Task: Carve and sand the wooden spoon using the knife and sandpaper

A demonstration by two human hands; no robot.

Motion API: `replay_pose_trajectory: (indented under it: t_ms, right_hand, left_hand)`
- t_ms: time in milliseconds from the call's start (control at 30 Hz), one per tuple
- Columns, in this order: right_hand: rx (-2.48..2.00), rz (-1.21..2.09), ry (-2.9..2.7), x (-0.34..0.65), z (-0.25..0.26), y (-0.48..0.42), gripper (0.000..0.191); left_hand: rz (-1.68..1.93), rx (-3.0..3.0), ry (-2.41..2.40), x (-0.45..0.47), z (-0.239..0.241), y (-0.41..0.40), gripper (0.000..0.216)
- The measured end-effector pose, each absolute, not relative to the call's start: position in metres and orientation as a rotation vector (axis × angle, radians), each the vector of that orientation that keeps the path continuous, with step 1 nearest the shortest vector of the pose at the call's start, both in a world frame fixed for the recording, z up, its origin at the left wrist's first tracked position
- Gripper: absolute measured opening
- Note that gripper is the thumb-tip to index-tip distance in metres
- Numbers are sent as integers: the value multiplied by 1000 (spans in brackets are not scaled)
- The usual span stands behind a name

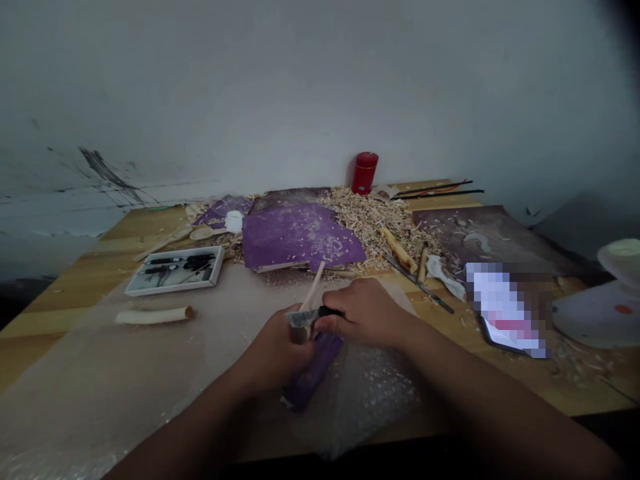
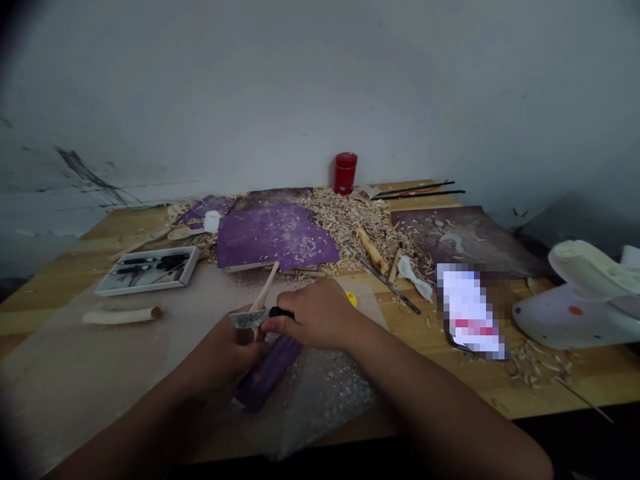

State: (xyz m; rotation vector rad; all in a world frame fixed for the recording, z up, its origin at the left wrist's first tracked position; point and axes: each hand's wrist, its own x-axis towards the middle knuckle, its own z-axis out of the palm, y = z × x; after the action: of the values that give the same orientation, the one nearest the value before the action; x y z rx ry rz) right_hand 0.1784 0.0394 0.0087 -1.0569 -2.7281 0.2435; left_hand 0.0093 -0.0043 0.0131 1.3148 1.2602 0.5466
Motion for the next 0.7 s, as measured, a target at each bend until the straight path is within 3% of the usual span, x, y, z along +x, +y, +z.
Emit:
replay_pose_trajectory:
  t_ms: [333, 700]
  right_hand:
    - [-1145, 147, -2718, 179, 8, 40, 54]
    - [-1165, 147, -2713, 180, 12, 40, 53]
  left_hand:
    - [500, 1312, 1277, 9, 11, -1, 7]
    - [537, 1308, 1341, 8, 9, -2, 20]
